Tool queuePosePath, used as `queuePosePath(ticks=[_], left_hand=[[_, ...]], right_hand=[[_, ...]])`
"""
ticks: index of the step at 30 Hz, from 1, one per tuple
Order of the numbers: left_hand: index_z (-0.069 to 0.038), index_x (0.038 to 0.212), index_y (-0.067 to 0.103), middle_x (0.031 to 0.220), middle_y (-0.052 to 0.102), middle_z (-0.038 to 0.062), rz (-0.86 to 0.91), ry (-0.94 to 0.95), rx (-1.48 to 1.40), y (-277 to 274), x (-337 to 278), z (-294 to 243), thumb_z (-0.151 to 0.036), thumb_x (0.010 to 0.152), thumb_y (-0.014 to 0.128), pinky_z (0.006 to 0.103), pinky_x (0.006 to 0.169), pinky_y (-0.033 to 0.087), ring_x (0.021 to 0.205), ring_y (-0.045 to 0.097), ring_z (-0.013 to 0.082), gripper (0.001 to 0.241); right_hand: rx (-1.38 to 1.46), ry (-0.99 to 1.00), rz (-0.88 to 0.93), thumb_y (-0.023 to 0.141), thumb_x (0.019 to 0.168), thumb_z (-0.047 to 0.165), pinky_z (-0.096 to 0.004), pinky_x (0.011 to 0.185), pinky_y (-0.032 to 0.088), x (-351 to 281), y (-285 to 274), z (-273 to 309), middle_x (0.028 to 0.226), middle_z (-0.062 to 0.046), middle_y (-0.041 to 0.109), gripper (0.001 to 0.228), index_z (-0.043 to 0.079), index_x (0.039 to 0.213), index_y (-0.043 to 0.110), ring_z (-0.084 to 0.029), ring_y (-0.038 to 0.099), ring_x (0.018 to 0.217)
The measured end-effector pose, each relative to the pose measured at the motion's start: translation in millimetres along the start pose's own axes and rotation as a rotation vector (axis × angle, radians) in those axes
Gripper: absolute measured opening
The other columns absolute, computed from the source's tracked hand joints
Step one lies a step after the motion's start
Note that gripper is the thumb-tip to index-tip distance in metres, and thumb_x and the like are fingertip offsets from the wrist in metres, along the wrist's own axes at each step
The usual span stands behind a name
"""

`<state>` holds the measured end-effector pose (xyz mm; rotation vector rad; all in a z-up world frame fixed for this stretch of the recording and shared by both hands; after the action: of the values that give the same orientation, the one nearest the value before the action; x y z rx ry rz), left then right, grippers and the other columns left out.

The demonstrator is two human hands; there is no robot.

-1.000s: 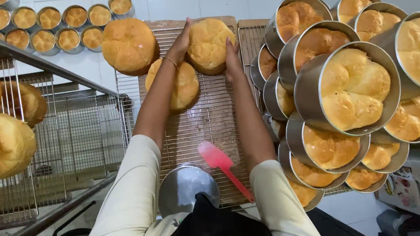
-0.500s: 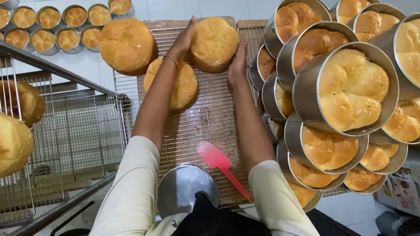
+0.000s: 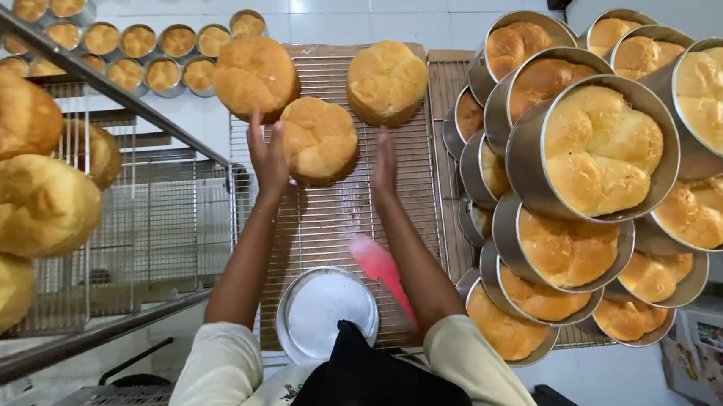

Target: The person uses a spatula to loosen and remove fresh bread from metal baking tins, placing the loaves onto cooling racks.

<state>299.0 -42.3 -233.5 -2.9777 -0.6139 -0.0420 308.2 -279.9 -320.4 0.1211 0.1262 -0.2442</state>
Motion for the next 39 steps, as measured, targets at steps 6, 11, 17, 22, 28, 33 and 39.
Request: queuePosePath(ticks=[6,11,17,22,28,33,39], left_hand=[[0.002,0.163,0.017,0.171,0.023,0.017,0.177,-0.009,-0.351,32,19,167,-0.034,0.109,0.056,0.0391,0.127,0.022,0.157,0.025,0.0275,0.076],[-0.001,0.162,0.020,0.165,0.032,0.014,0.304,-0.220,-0.699,34,-8,56,-0.037,0.106,0.047,0.0393,0.123,0.028,0.150,0.035,0.0254,0.071],[0.000,0.161,0.029,0.165,0.036,0.012,0.283,-0.187,-0.826,27,13,93,-0.038,0.112,0.039,0.0384,0.125,0.027,0.152,0.035,0.0233,0.063],[-0.004,0.160,0.031,0.165,0.037,0.011,0.308,-0.055,-0.820,17,28,87,-0.034,0.112,0.041,0.0384,0.127,0.026,0.153,0.035,0.0227,0.057],[-0.012,0.158,0.037,0.158,0.044,0.009,0.171,-0.312,-0.445,-13,20,81,-0.049,0.103,0.045,0.0436,0.117,0.032,0.141,0.043,0.0271,0.067],[-0.010,0.152,0.046,0.151,0.053,0.008,0.272,-0.333,-0.191,-51,-15,51,-0.048,0.102,0.053,0.0429,0.111,0.043,0.132,0.056,0.0243,0.063],[-0.006,0.146,0.053,0.141,0.062,0.014,0.207,-0.362,-0.140,-125,-123,22,-0.036,0.105,0.052,0.0415,0.105,0.048,0.125,0.063,0.0264,0.052]], right_hand=[[0.017,0.002,0.164,0.042,0.107,0.048,-0.036,0.125,0.019,-21,48,24,0.168,-0.014,0.030,0.070,0.003,0.159,0.036,-0.025,0.025,0.156],[0.124,-0.068,0.220,0.042,0.108,0.046,-0.036,0.127,0.015,12,39,16,0.170,-0.012,0.025,0.070,0.003,0.162,0.027,-0.023,0.021,0.157],[0.366,-0.066,0.346,0.041,0.110,0.042,-0.037,0.128,0.015,25,36,-5,0.170,-0.013,0.027,0.068,0.001,0.162,0.026,-0.023,0.022,0.158],[0.382,-0.081,0.326,0.039,0.111,0.041,-0.035,0.129,0.013,26,46,-17,0.171,-0.010,0.024,0.067,0.003,0.163,0.020,-0.021,0.020,0.158],[0.178,-0.072,-0.050,0.043,0.105,0.047,-0.040,0.121,0.031,25,31,1,0.165,-0.019,0.034,0.074,0.002,0.162,0.029,-0.031,0.038,0.149],[0.059,-0.039,-0.207,0.053,0.100,0.052,-0.041,0.124,0.021,64,14,-19,0.169,-0.022,0.019,0.090,0.003,0.163,0.012,-0.033,0.023,0.155],[-0.037,-0.035,-0.143,0.056,0.101,0.052,-0.041,0.126,0.019,74,16,-46,0.169,-0.024,0.018,0.093,-0.001,0.163,0.012,-0.035,0.021,0.156]])
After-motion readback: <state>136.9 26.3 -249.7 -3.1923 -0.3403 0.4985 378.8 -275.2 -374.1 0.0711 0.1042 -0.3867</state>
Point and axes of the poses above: each hand's wrist, its own x-axis towards the middle knuckle, its own y-axis out of the palm, z = x × y, the point moved 2 cm from there along x, towards the middle knuckle
